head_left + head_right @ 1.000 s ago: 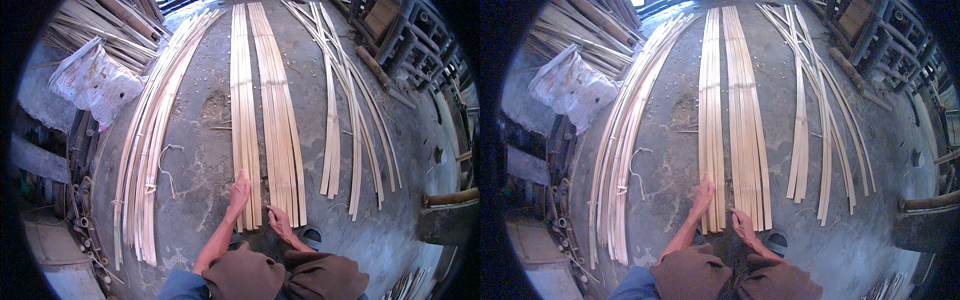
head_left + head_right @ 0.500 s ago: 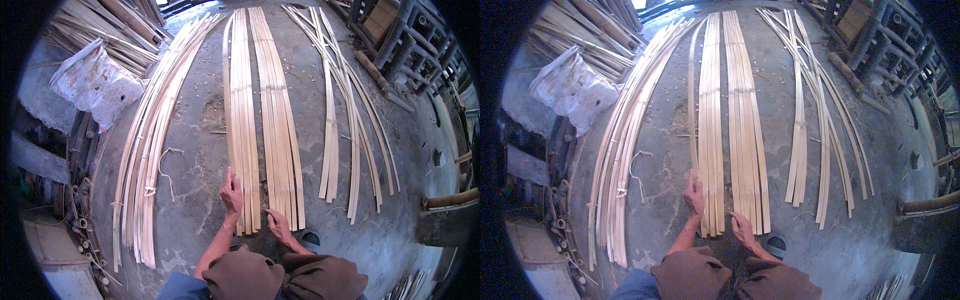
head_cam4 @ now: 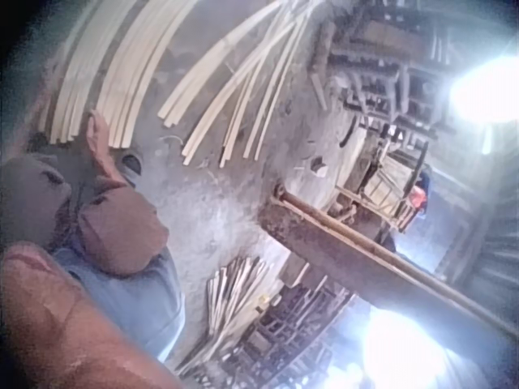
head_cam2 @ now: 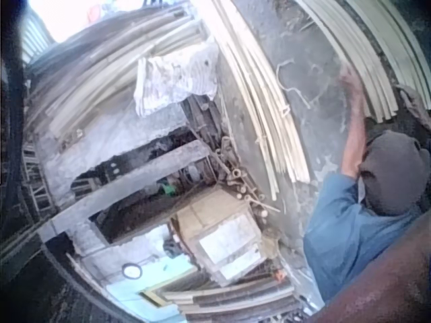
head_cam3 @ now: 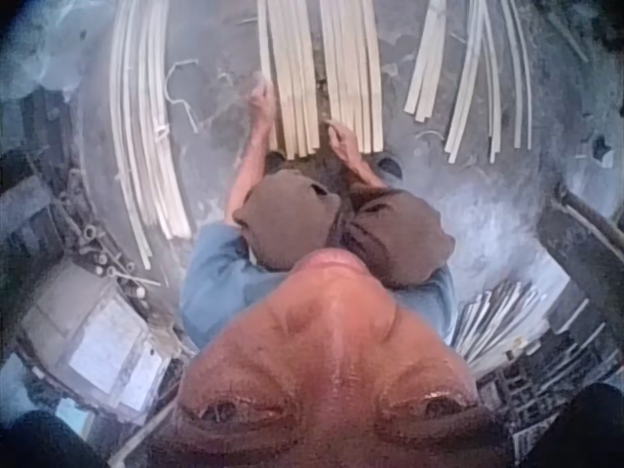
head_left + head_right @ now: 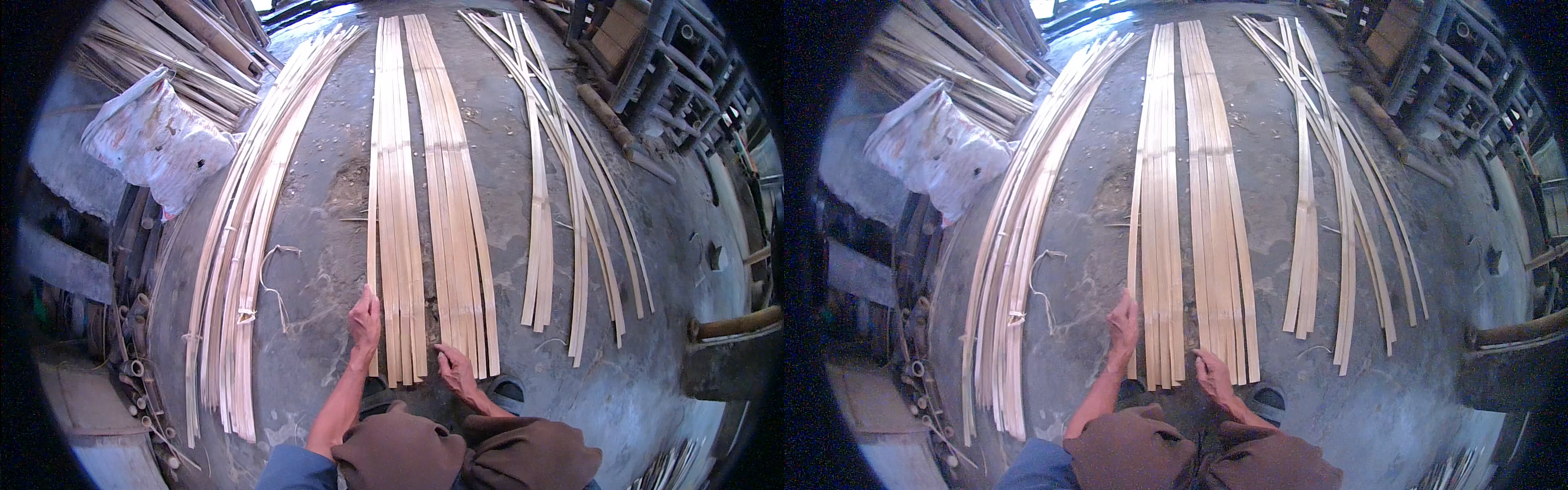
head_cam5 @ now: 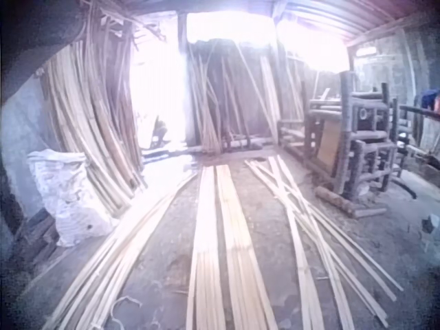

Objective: The person sits on the floor and arranges thin wooden strips into parallel rows. They pick up individual strips, align them side by side, and adjust their positions to form neat stacks.

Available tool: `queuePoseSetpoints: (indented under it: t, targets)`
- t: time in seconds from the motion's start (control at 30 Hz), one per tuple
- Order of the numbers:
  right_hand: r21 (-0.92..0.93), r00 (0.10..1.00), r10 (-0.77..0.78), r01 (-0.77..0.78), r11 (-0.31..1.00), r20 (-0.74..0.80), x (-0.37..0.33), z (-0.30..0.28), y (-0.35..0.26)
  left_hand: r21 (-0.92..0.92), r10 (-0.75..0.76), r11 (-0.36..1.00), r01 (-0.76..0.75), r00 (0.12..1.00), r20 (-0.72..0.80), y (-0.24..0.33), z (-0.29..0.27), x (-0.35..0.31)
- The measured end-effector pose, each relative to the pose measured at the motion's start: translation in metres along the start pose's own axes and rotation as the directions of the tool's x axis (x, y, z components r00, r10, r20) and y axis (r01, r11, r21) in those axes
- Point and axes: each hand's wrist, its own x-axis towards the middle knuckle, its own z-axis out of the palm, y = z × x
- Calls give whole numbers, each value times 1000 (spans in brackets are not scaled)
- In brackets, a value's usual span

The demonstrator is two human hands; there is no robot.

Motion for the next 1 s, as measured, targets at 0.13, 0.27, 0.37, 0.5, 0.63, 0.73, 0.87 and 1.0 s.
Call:
queuePoseSetpoints:
  t: [0.13, 0.27, 0.37, 0.5, 0.63, 0.73, 0.87, 1.0]
  targets:
    - [0, 998, -57, 57, 998, -17, 1, 2, 15, -77, -28, 997, 26, 999, -33, 8, 2, -7]
    - [-3, 996, -89, 89, 996, -13, 0, 2, 8, -92, 89, 990, -109, 976, -198, 9, 9, -6]
    - [-47, 999, 6, -5, 999, 34, 1, -2, -3, -45, 115, 991, -126, 974, -194, 2, 10, 1]
    - [34, 999, 41, -41, 999, 17, -1, -2, 1, -52, -2, 999, -1, 999, -53, 6, 8, 2]
    - [-23, 1000, -3, 3, 1000, 4, 0, -2, -5, -61, -44, 997, 44, 999, 12, 2, 5, -3]
    - [-32, 1000, 14, -14, 999, 11, 0, -2, -3, -37, -30, 999, 31, 999, 12, 1, 6, -7]
    - [-30, 1000, 12, -12, 999, 5, -1, -3, -5, -1, -21, 1000, 21, 999, 25, -1, 6, -9]
    - [10, 1000, -13, 12, 1000, 11, -1, -2, -5, 1, 31, 1000, -31, 999, -20, -10, 10, -11]
